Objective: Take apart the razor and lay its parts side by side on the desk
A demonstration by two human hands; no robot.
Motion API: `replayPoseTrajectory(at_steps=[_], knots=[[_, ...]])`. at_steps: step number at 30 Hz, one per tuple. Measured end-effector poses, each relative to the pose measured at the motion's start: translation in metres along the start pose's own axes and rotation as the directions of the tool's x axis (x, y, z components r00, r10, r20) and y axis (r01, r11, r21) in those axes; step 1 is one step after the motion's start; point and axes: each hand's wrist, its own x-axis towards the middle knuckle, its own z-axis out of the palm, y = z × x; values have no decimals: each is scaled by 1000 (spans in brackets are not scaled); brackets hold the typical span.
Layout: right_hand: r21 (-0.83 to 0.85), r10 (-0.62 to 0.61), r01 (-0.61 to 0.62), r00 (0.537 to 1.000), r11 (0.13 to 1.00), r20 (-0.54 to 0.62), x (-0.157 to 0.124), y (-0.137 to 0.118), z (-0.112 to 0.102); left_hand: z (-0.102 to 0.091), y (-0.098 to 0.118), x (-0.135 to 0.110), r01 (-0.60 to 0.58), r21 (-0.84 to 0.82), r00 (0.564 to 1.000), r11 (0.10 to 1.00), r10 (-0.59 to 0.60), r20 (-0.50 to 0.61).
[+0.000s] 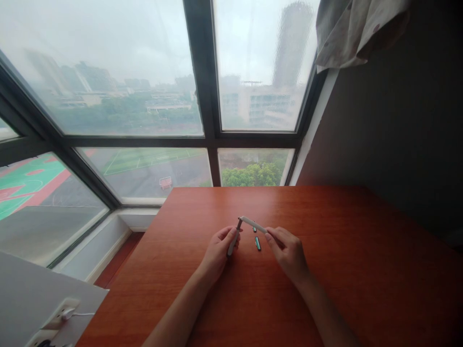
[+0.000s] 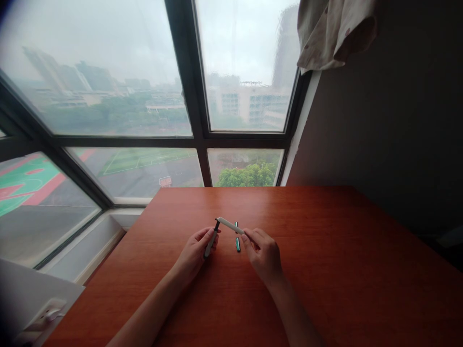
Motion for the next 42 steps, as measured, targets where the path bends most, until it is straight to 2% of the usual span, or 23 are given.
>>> replayPoseTrajectory(at_steps=[10, 16, 26, 33, 42], knots=[[33, 12, -12, 1000, 999, 10, 1, 4, 1, -1, 0, 0, -8, 30, 1000, 1000, 9, -16], [43, -1, 1, 1000, 999, 8, 1, -2, -2, 0, -3, 0, -9, 81, 1000, 997, 7, 22], [27, 13, -13, 1000, 1000, -9, 1, 2, -1, 0, 0, 1, -18, 41, 999, 999, 20, -38], [76, 9, -8, 1000, 997, -11, 1, 1, -1, 1, 0, -1, -47, 160, 999, 986, 49, -6], [55, 33, -32, 999, 998, -16, 1, 3, -1, -1, 0, 0, -81, 164, 992, 983, 95, -81]])
